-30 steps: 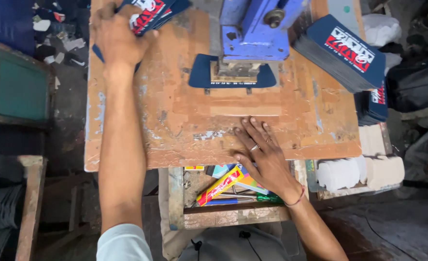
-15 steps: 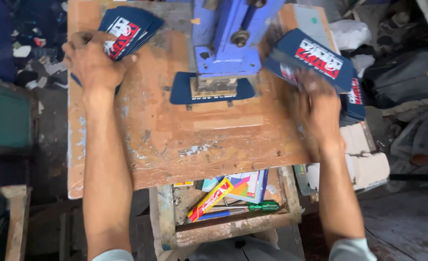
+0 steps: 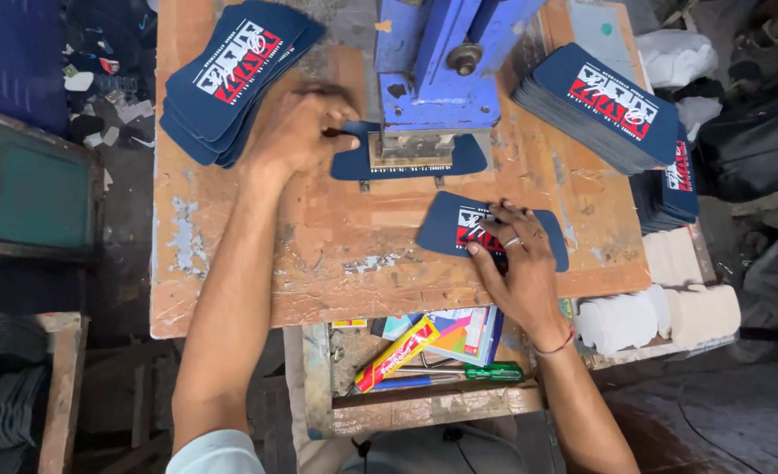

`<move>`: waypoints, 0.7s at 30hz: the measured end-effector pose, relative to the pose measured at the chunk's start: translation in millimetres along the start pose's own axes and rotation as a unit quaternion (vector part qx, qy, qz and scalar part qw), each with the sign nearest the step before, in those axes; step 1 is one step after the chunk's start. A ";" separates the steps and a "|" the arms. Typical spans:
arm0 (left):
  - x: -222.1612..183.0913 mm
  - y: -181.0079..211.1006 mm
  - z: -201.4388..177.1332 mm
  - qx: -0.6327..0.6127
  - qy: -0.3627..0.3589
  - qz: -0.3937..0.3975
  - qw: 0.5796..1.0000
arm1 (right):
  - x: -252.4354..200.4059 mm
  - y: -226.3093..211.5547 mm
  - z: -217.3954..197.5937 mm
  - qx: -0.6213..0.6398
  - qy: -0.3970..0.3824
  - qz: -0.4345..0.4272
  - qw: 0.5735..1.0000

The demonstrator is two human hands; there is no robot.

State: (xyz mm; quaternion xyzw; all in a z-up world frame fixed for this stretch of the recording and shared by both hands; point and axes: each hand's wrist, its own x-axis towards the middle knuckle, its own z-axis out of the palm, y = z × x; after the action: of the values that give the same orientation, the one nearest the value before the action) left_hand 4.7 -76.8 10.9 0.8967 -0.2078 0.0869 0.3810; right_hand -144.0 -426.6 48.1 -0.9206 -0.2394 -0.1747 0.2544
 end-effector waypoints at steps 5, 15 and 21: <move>5.7 17.3 -4.6 -0.031 -0.004 -0.061 0.998 | -4.1 0.1 0.5 -0.005 -0.004 0.002 1.000; 50.4 -11.0 41.1 0.206 0.263 0.053 0.941 | -31.1 1.8 10.7 -0.145 -0.095 0.018 0.985; -0.6 -2.5 -48.7 0.065 0.338 0.010 0.939 | 63.3 4.6 43.3 -0.089 -0.154 -0.011 0.984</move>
State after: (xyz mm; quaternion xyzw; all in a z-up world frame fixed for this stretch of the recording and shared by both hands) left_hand 5.3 -40.0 42.9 0.8352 -0.0696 0.4018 0.3691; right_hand -80.8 -384.0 39.3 -0.9526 -0.2698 -0.0545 0.1298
